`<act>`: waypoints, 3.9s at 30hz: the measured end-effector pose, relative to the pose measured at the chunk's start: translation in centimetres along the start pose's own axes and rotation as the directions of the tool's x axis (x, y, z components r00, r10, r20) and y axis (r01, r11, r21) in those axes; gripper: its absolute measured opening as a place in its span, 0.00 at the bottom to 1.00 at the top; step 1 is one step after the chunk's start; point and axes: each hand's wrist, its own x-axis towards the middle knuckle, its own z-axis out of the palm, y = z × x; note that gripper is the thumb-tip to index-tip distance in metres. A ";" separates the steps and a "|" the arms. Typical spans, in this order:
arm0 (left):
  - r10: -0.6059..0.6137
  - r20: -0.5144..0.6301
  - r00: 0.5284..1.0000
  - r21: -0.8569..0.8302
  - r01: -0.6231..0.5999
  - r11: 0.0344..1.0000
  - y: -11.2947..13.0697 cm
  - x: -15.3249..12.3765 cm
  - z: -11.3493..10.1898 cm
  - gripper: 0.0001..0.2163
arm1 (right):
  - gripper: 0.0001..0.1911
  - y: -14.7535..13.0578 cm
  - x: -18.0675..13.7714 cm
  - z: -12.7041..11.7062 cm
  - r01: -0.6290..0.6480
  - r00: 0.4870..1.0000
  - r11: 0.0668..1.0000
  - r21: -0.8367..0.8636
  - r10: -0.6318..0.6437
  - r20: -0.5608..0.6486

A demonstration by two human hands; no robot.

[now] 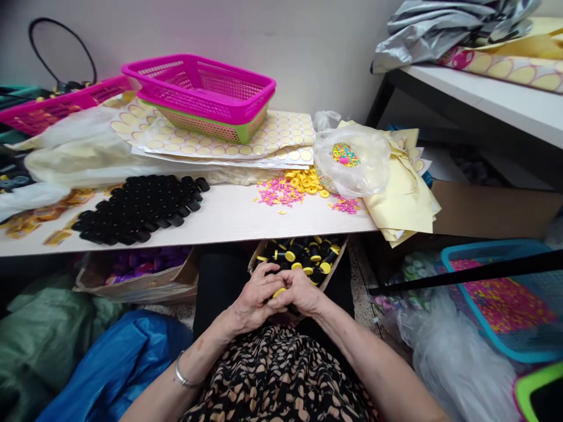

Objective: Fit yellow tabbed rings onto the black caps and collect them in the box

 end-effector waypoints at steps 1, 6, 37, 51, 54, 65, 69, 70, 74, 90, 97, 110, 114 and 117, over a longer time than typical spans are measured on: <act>0.001 -0.010 1.000 -0.033 -0.001 0.999 -0.1 -0.2 0.4 0.07 | 0.20 0.7 -0.2 0.0 0.016 1.000 0.999 0.028 -0.015 -0.023; -0.080 -0.067 0.995 -0.109 0.072 0.991 -0.4 -1.8 2.4 0.12 | 0.21 2.5 -1.5 -0.5 -0.008 0.999 0.997 -0.076 0.005 -0.045; -0.259 -0.925 0.279 0.256 0.959 0.119 -12.5 -1.9 -15.8 0.15 | 0.24 5.8 -0.9 -2.6 0.080 0.857 -0.099 -0.992 -0.501 0.119; -0.464 -0.770 0.437 -0.124 0.612 0.781 -10.5 2.4 -11.2 0.15 | 0.10 -9.1 11.1 -7.2 -0.094 0.677 0.060 -0.994 -0.728 -0.108; -0.614 -0.636 0.468 -0.332 0.553 0.765 -10.9 3.6 -9.1 0.14 | 0.11 -9.9 12.9 -7.3 -0.183 0.742 -0.035 -0.982 -0.661 -0.114; -0.540 -0.609 0.580 -0.232 0.522 0.821 -13.3 3.0 -7.7 0.19 | 0.12 -10.5 13.4 -7.0 -0.269 0.906 -0.121 -0.955 -0.368 -0.209; -0.450 -0.628 0.634 -0.147 0.472 0.869 -13.6 3.0 -7.7 0.16 | 0.11 -11.8 14.0 -7.2 -0.291 0.888 -0.001 -0.957 -0.373 -0.269; -0.442 -0.633 0.636 -0.141 0.466 0.873 -13.7 3.1 -7.7 0.16 | 0.10 -12.1 14.2 -7.4 -0.286 0.880 0.051 -0.957 -0.381 -0.284; -0.447 -0.636 0.629 -0.136 0.478 0.868 -13.7 3.2 -7.7 0.16 | 0.08 -12.6 14.6 -7.9 -0.259 0.874 0.154 -0.954 -0.383 -0.299; -0.496 -0.581 0.645 0.042 0.632 0.774 -12.0 3.8 -8.0 0.15 | 0.09 -9.8 15.3 0.0 0.222 0.787 -0.037 -0.974 -0.583 0.202; -0.503 -0.541 0.674 0.098 0.644 0.759 -11.4 3.9 -8.4 0.10 | 0.10 -9.5 17.6 3.5 0.354 0.821 -0.159 -0.922 -0.419 0.387; -0.505 -0.531 0.681 0.064 0.626 0.777 -11.9 4.0 -8.8 0.09 | 0.08 -10.4 18.0 6.1 0.207 0.920 -0.424 -0.882 -0.221 0.323; -0.488 -0.540 0.686 0.114 0.634 0.765 -12.5 4.0 -8.6 0.12 | 0.08 -10.1 18.0 4.5 0.238 0.901 -0.103 -0.966 -0.349 0.259; -0.463 -0.575 0.674 0.145 0.641 0.753 -12.6 4.0 -8.4 0.13 | 0.05 -10.7 17.3 1.3 0.306 0.847 0.149 -0.940 -0.494 0.198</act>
